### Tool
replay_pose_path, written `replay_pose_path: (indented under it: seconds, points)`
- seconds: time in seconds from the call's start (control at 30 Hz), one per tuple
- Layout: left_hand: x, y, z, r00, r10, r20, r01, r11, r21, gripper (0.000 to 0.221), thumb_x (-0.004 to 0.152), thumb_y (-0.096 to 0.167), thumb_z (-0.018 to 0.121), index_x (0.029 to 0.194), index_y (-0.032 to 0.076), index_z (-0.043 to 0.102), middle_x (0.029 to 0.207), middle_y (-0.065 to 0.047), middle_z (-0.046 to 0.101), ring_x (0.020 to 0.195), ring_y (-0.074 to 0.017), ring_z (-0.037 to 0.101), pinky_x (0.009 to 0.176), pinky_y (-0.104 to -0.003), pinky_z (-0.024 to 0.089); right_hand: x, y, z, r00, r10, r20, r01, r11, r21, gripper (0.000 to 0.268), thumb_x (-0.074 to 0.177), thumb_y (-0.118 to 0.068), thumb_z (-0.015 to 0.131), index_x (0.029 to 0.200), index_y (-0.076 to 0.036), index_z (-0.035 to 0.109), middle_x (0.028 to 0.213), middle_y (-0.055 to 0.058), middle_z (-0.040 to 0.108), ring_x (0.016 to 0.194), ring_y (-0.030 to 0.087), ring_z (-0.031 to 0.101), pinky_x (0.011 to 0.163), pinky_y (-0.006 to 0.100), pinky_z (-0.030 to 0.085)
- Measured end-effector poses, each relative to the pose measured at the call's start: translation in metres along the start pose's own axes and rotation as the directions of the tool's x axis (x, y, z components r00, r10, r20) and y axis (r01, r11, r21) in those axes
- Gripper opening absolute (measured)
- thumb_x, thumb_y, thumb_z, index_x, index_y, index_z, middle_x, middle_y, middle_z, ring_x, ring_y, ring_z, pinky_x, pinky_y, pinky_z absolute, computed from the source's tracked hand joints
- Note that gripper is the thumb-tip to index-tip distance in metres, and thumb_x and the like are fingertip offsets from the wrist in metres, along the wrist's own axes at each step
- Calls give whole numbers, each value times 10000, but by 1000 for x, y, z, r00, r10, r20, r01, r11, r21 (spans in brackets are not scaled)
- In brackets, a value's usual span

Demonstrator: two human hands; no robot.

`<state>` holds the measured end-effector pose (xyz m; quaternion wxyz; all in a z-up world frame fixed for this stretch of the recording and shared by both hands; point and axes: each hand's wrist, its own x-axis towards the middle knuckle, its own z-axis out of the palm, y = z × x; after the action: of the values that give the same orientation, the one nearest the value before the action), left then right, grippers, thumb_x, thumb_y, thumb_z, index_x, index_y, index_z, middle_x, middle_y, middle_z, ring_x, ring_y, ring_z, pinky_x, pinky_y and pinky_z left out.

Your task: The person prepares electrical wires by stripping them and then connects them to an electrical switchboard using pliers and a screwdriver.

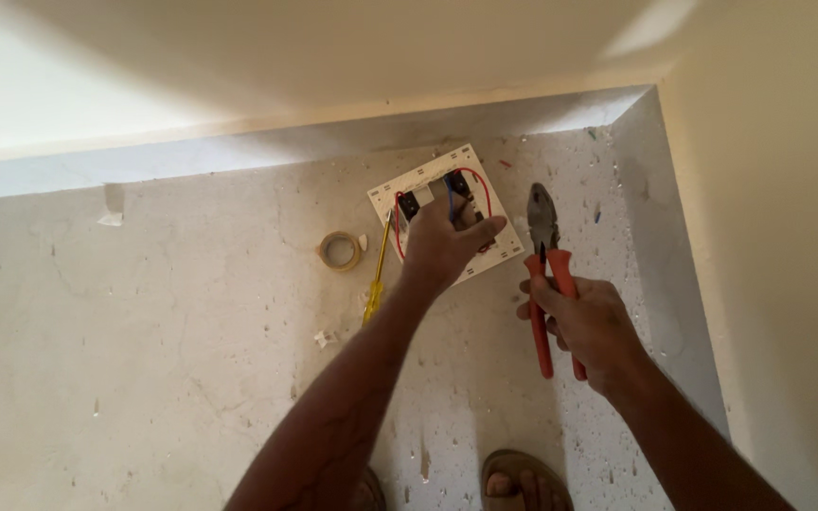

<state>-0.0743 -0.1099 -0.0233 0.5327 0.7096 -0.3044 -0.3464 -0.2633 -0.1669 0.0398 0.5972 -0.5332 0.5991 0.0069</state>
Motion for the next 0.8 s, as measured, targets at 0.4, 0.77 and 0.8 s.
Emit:
replay_pose_path:
  seconds: [0.4,0.77,0.8]
  points:
    - [-23,10,-40,976,204,74,-187,964,-188,804,826,158,802,1485,15,364,1241,-125,568,1110,-195,586,905,-344,559,-13,-14,0,997,33,-73,-47,978,-203,447,997,-410,665,983,17,795,637,105,581,427,151,346,384,354,283]
    - [-38,47,-36,943,319,-93,-314,947,65,194,966,193,705,1034,17,750,878,-96,744,759,-163,699,708,-320,573,-17,-15,2,983,-141,113,162,966,-199,315,974,-256,608,1061,20,732,661,81,639,561,172,590,520,347,498]
    - [-39,47,-33,966,248,-73,-247,969,23,197,977,192,679,1043,16,741,832,-94,738,727,-160,689,695,-316,566,-16,-13,2,984,-109,139,133,976,-171,315,976,-243,593,1096,26,706,664,94,628,571,203,594,527,378,500]
